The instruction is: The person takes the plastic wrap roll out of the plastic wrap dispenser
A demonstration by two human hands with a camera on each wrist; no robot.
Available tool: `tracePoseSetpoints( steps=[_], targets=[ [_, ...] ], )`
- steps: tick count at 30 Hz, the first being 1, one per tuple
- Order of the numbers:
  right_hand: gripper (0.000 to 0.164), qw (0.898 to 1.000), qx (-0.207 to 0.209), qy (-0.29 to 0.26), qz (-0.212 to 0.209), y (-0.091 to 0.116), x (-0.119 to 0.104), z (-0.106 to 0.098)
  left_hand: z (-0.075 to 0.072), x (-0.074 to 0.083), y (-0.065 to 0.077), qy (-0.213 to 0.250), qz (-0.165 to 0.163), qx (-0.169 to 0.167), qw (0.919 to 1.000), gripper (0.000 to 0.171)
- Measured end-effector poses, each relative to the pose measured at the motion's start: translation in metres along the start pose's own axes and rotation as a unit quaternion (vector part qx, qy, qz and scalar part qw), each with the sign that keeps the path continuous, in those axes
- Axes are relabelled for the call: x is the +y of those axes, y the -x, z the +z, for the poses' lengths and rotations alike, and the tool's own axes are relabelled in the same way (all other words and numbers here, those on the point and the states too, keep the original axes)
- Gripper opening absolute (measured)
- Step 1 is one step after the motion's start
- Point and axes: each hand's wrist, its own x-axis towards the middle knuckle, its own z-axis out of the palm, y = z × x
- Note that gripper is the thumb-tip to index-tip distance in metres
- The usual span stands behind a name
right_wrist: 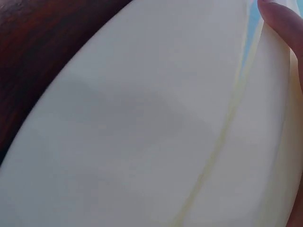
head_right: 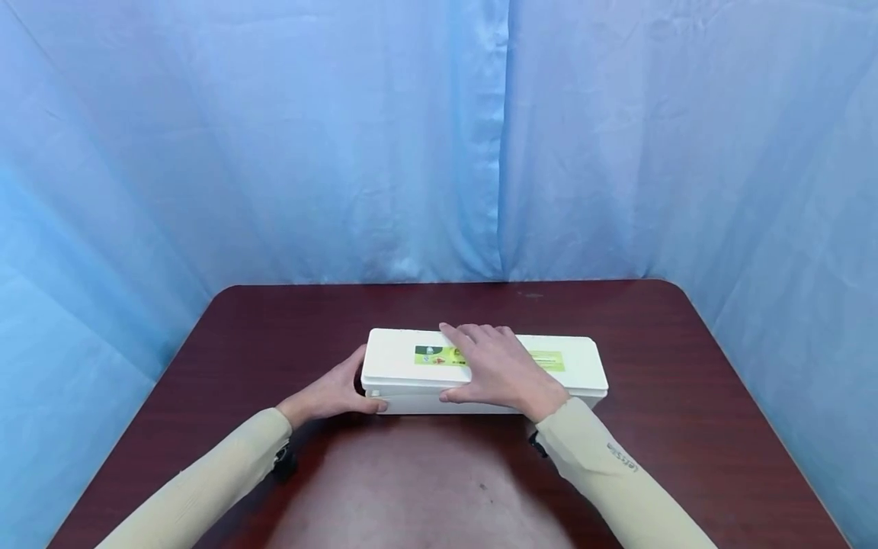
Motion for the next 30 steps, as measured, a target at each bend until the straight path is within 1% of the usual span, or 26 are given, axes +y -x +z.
tracePoseSetpoints(
  steps=[6, 10, 15, 18, 21, 24, 27, 30],
  targets=[
    [0.104, 1.0, -0.014, 0.022, -0.006, 0.004, 0.002, 0.006, 0.001, 0.002, 0.0, 0.027, -0.005, -0.014, 0.9995, 0.109],
    [0.105, 0.999, -0.017, 0.04, -0.012, 0.009, 0.006, 0.004, 0.002, 0.002, -0.001, 0.03, -0.005, -0.01, 0.9995, 0.109],
    [0.105, 0.999, -0.018, 0.049, -0.005, 0.016, 0.015, 0.002, 0.001, 0.001, 0.0, 0.033, -0.005, -0.006, 0.9994, 0.109],
    [0.102, 0.999, -0.006, 0.039, -0.009, 0.017, 0.019, 0.001, 0.0, -0.001, 0.001, 0.031, -0.005, -0.003, 0.9995, 0.109],
    [0.1, 1.0, 0.02, 0.018, -0.006, 0.017, 0.021, -0.003, 0.0, -0.002, 0.002, 0.024, -0.003, 0.001, 0.9997, 0.108],
    [0.1, 0.999, 0.041, 0.005, 0.003, 0.017, 0.022, -0.008, 0.0, -0.002, 0.002, 0.015, 0.001, 0.003, 0.9999, 0.106],
    [0.101, 0.999, 0.046, 0.006, 0.006, 0.017, 0.023, -0.009, 0.0, -0.002, 0.003, 0.009, 0.002, 0.003, 1.0, 0.106],
    [0.1, 0.999, 0.049, 0.011, -0.004, 0.019, 0.023, -0.008, 0.0, -0.001, 0.002, 0.01, 0.002, 0.001, 0.9999, 0.106]
  ],
)
